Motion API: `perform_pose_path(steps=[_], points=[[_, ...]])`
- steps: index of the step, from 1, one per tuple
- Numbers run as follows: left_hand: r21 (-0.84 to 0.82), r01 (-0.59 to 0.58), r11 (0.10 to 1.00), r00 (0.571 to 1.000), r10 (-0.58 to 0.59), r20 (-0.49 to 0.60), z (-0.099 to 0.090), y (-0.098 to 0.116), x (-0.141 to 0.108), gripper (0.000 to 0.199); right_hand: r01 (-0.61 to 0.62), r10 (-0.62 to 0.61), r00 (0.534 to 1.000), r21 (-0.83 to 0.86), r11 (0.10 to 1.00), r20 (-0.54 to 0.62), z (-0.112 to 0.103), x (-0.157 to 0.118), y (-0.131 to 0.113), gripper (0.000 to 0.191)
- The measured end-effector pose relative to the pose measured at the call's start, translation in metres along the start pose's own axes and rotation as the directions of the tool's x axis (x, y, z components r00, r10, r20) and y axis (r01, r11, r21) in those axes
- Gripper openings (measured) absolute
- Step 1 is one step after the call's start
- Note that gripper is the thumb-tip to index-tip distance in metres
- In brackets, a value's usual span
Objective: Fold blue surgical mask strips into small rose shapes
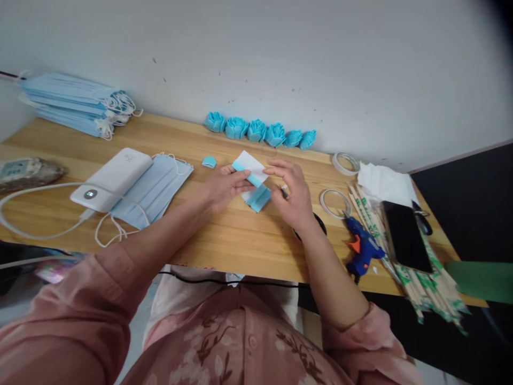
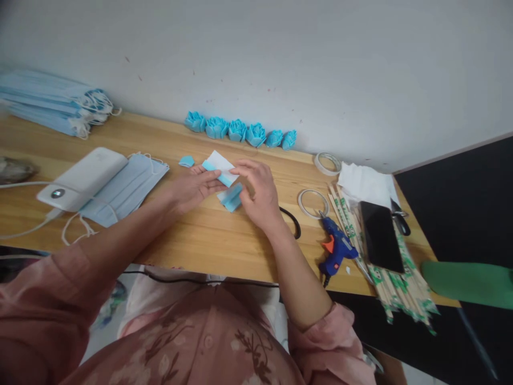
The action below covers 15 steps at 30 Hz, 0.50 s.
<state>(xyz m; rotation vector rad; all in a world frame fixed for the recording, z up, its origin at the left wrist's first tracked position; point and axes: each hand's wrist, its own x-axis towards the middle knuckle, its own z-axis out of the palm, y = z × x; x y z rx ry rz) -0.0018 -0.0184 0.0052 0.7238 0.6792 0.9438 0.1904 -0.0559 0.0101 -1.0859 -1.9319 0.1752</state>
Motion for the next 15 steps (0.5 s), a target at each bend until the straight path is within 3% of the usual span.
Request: perform_pose_path(steps=[5,15], points=[[-0.012,-0.014,1.0,0.999,0.015,0.037,-0.0025,-0.0017,0.0004,0.017,0.033,-0.028,0.996,-0.071,0.997,0.082,0.0049,-0.0013,0.0051,0.035],[-0.027,-0.011,1.0,0.994,0.014,0.109,0.0044,-0.0031,-0.0043,0.023,0.001,0.0,1.0,-0.035,0.999,0.029,0.0062,-0.0014,0.0061,0.021]])
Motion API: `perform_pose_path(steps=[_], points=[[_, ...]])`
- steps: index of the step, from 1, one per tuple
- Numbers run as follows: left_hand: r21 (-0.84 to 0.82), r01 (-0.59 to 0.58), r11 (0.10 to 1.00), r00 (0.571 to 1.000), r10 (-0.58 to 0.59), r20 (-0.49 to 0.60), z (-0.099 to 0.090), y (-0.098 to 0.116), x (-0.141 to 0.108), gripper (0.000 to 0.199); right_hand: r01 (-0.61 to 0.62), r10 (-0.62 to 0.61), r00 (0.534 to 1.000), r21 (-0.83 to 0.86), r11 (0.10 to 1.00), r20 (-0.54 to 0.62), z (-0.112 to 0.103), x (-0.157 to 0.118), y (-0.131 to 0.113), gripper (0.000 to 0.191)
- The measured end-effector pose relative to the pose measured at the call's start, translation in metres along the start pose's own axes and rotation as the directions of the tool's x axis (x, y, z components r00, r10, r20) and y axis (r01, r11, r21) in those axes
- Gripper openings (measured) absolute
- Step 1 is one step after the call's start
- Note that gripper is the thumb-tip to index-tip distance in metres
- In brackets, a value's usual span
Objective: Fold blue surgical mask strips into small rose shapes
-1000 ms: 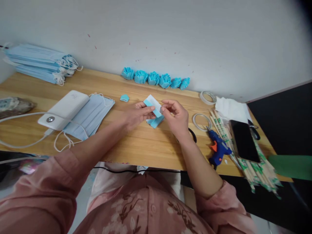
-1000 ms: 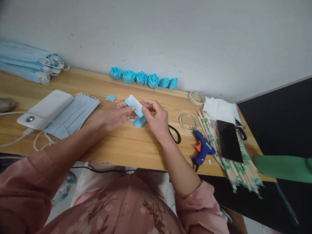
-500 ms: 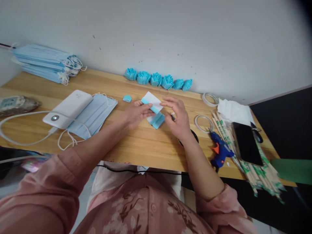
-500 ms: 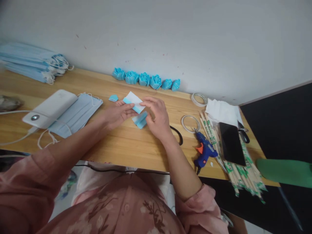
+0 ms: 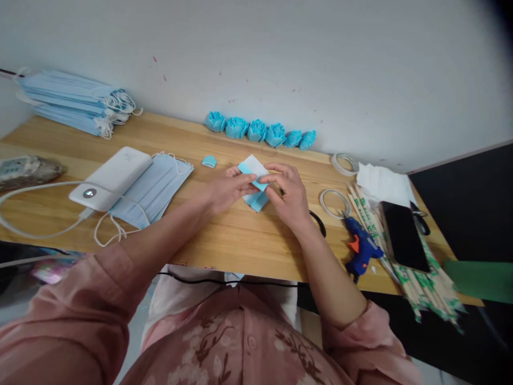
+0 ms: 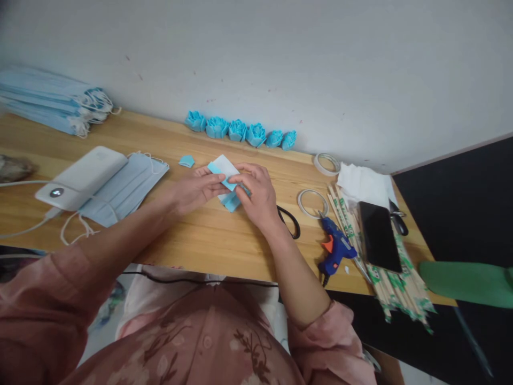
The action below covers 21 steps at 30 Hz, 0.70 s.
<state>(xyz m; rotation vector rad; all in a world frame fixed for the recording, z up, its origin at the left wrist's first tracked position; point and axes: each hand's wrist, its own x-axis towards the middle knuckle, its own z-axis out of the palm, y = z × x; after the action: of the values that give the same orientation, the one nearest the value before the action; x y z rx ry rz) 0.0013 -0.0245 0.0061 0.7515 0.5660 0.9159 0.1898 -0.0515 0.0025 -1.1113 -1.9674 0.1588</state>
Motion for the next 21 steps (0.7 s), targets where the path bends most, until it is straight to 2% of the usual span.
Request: perform_pose_path(steps=[5,9,13,17,19,21], points=[[0.026,-0.01,1.0,1.0,0.01,-0.018,0.0012,0.0016,-0.0017,0.022,-0.055,0.055,0.998,-0.013,0.998,-0.012,0.0007,-0.0006,0.0007,0.022],[0.041,-0.022,0.999,0.999,0.024,-0.047,0.0005,0.002,-0.0015,0.022,-0.034,0.034,0.999,0.001,0.999,-0.003,0.0005,-0.0009,-0.0011,0.025],[0.038,-0.009,0.999,1.0,0.01,-0.029,-0.0007,0.0008,0.0,0.025,-0.032,0.032,0.999,0.018,0.999,0.004,-0.001,-0.0003,-0.0044,0.03],[0.119,-0.052,0.992,0.998,0.055,-0.014,-0.0006,0.0005,0.0015,0.026,-0.156,0.164,0.985,0.153,0.976,-0.045,-0.0034,0.0,-0.0051,0.027],[0.234,-0.096,0.968,0.995,0.102,-0.015,0.0007,0.0015,0.0006,0.038,-0.235,0.256,0.965,0.26,0.937,-0.051,-0.0035,-0.0002,-0.0039,0.027],[0.356,-0.122,0.927,0.991,0.134,-0.01,0.0028,0.0024,-0.0017,0.058,-0.287,0.308,0.951,0.342,0.895,-0.008,-0.0023,-0.0005,-0.0026,0.033]])
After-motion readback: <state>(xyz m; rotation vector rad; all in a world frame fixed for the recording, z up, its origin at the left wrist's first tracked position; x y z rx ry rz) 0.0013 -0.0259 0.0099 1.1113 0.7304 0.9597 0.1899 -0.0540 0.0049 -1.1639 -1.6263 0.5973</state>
